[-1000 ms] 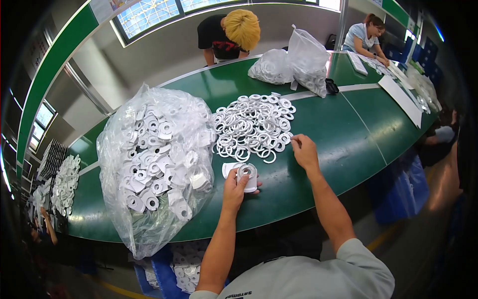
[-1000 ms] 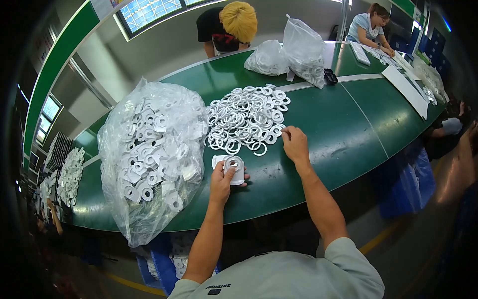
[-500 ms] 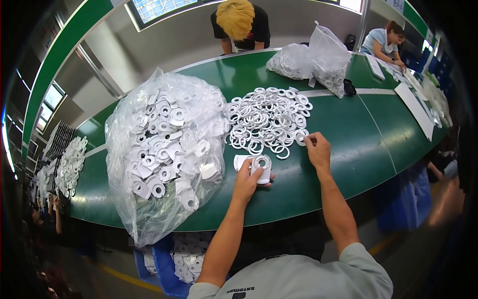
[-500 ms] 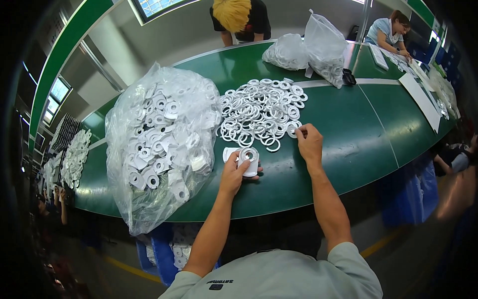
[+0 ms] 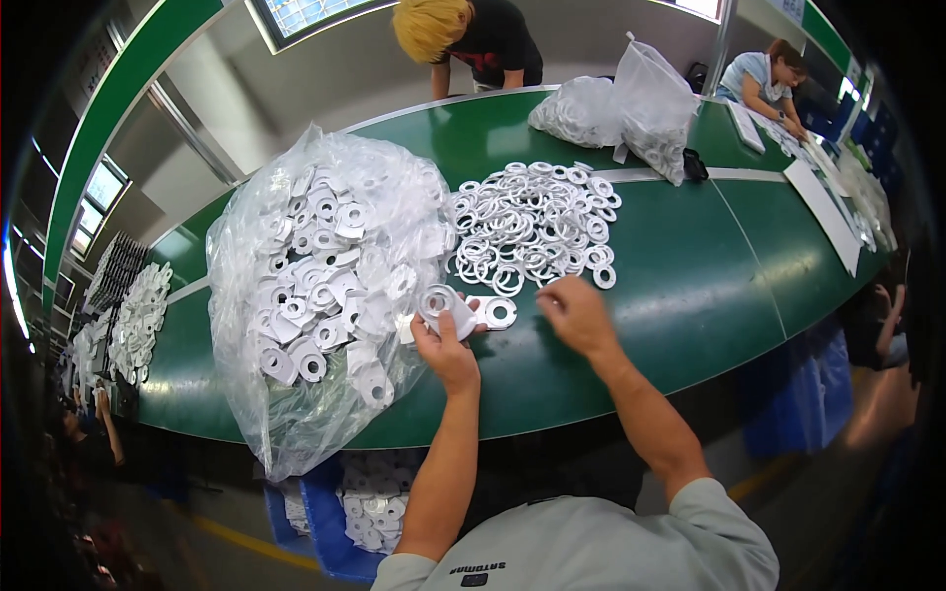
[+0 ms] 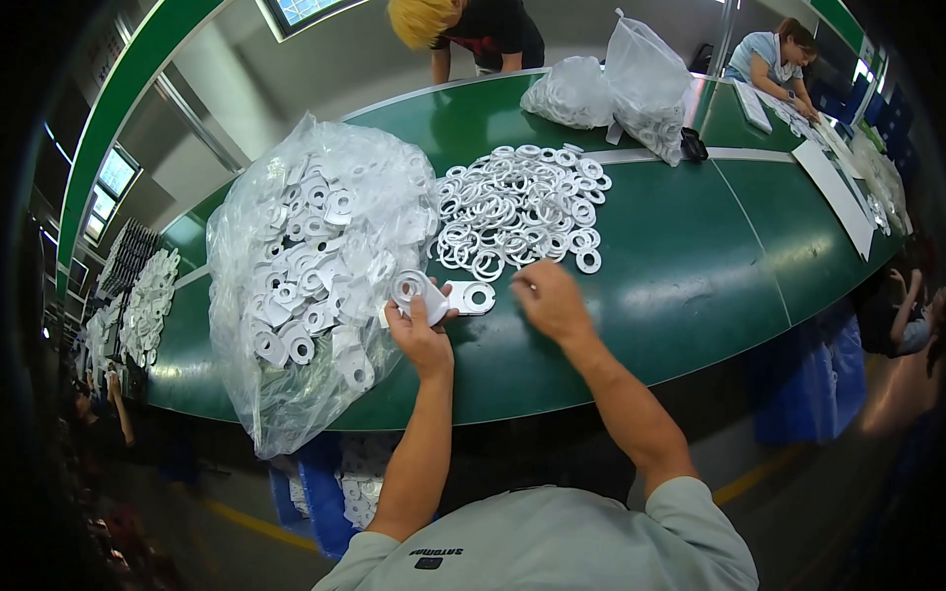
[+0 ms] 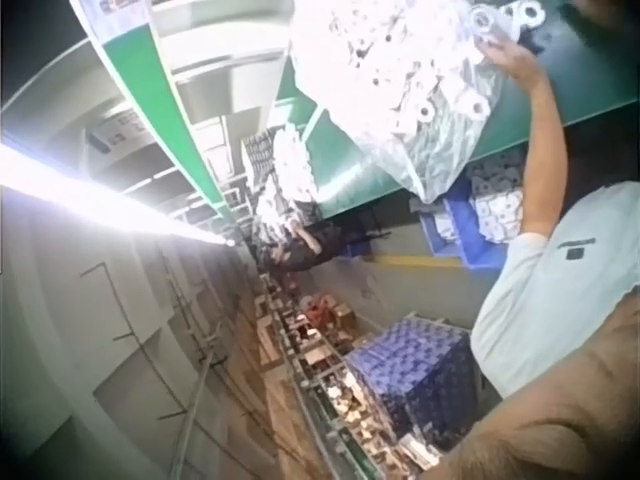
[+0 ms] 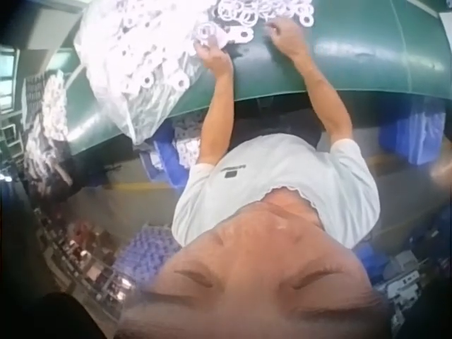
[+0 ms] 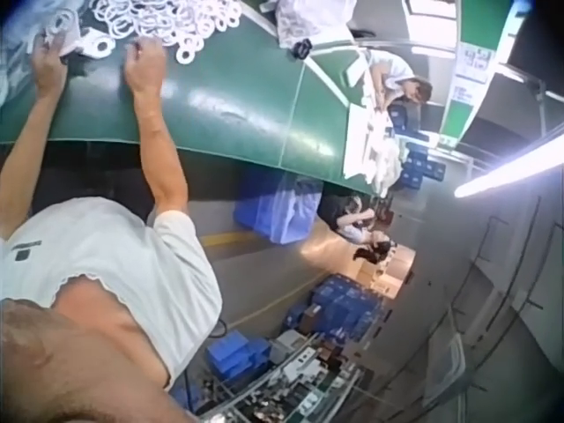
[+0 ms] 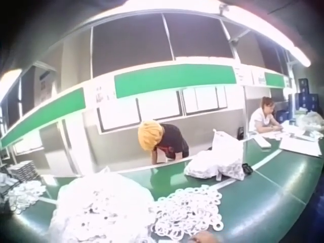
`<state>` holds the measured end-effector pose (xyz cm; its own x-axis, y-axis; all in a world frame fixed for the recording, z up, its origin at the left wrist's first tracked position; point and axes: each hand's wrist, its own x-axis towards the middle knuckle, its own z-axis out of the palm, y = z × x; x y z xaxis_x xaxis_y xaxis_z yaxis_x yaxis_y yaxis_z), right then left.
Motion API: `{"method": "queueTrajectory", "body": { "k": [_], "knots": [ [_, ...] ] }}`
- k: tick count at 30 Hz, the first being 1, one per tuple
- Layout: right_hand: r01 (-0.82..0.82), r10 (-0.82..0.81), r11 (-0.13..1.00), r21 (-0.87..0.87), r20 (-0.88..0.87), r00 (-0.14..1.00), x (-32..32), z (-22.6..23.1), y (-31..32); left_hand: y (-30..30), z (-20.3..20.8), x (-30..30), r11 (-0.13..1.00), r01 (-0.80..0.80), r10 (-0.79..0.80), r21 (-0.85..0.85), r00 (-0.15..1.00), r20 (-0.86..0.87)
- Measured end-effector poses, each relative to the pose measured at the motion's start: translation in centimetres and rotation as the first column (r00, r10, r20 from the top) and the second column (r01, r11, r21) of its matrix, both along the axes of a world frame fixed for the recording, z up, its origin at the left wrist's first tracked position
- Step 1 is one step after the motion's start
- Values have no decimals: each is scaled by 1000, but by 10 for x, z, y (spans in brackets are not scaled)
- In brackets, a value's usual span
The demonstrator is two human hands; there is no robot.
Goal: Sorting and stacking small white plastic circular components on a factory assembly line.
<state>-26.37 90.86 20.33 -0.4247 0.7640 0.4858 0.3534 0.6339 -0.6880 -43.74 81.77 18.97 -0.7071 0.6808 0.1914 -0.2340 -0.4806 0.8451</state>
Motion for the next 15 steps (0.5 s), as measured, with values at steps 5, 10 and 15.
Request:
{"method": "queueTrajectory", "body": {
  "k": [5,10,15],
  "knots": [
    [56,-24,993,-105,290,957,-53,-13,-31,-3,-2,-6,997,-79,76,19,990,123],
    [41,-1,992,-116,326,945,-44,-18,-25,-3,-4,-7,1000,-28,27,8,988,152],
    [32,-45,998,46,334,942,-22,-18,-23,-2,-4,-6,999,38,-35,-24,991,127]
  ]
}}
